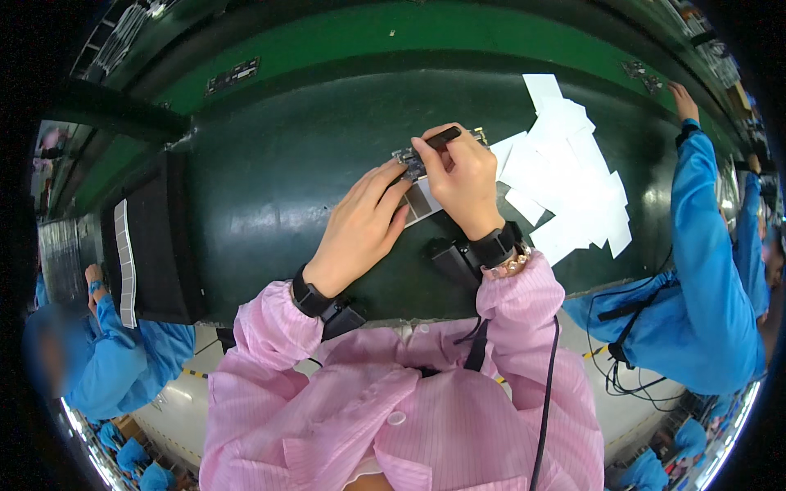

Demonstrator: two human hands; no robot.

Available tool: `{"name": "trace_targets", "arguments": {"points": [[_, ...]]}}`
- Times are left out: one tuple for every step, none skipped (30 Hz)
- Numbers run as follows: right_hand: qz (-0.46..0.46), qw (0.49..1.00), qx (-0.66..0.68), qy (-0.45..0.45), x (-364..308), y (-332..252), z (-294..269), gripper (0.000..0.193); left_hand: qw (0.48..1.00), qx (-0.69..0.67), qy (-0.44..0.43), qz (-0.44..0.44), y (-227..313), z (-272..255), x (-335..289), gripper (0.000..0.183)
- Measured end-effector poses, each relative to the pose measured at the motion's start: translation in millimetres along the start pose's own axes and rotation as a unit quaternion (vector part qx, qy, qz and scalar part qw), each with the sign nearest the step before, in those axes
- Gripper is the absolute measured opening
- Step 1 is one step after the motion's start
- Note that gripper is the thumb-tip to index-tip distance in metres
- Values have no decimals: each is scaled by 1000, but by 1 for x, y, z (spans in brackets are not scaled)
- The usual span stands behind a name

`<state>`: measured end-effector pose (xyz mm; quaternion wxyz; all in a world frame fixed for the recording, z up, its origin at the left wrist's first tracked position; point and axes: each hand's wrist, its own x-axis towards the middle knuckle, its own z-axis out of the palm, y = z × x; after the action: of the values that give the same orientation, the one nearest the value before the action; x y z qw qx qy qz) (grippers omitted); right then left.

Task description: The worker is labeling or applying adhesive strips to flexible circuit boards at a factory assembly line.

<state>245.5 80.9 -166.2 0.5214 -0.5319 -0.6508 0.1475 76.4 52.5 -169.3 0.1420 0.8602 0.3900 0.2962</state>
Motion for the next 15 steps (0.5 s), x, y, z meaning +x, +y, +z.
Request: {"name": "trace_targets", "arguments": {"points": [[-3, 1000, -4, 1, -1, 1, 0, 7, 1000, 0, -1, -4, 0, 0, -1, 37], [-1, 1000, -4, 0, -1, 1, 1, 7, 1000, -8, -7, -7, 0, 0, 0, 36], [-7, 1000, -3, -2, 0, 1, 1, 7, 1000, -16, -13, -10, 0, -1, 0, 36], [-14, 1000, -2, -3, 0, 0, 1, 7, 1000, -17, -15, -12, 0, -1, 0, 36], [-12, 1000, -2, -3, 0, 0, 1, 7, 1000, -11, -15, -12, 0, -1, 0, 36], [-15, 1000, 1, -8, 0, -1, 2, 8, 1000, -5, -15, -12, 0, -1, 1, 36], [-19, 1000, 4, -13, 0, -2, 2, 8, 1000, -6, -16, -11, 1, 0, 1, 36], [-18, 1000, 4, -13, 0, -1, 2, 8, 1000, -6, -18, -13, 1, 0, 1, 37], [-22, 1000, 1, -17, 0, -1, 3, 8, 1000, -6, -21, -14, 1, 0, 1, 37], [-26, 999, -2, -21, -1, 0, 3, 8, 1000, -6, -22, -14, 1, 0, 1, 37], [-25, 999, -2, -21, -1, 0, 3, 8, 1000, -6, -21, -15, 1, 0, 1, 37], [-29, 999, -3, -23, -1, 0, 3, 8, 1000, -6, -20, -15, 1, 0, 0, 37], [-34, 999, -4, -24, -1, 0, 4, 8, 1000, -7, -20, -16, 0, 0, 0, 37], [-34, 999, -4, -25, -1, 0, 4, 8, 1000, -5, -22, -14, 1, -1, 1, 37], [-37, 999, -5, -25, -1, 0, 4, 8, 1000, -4, -23, -13, 1, -1, 1, 37]]}}
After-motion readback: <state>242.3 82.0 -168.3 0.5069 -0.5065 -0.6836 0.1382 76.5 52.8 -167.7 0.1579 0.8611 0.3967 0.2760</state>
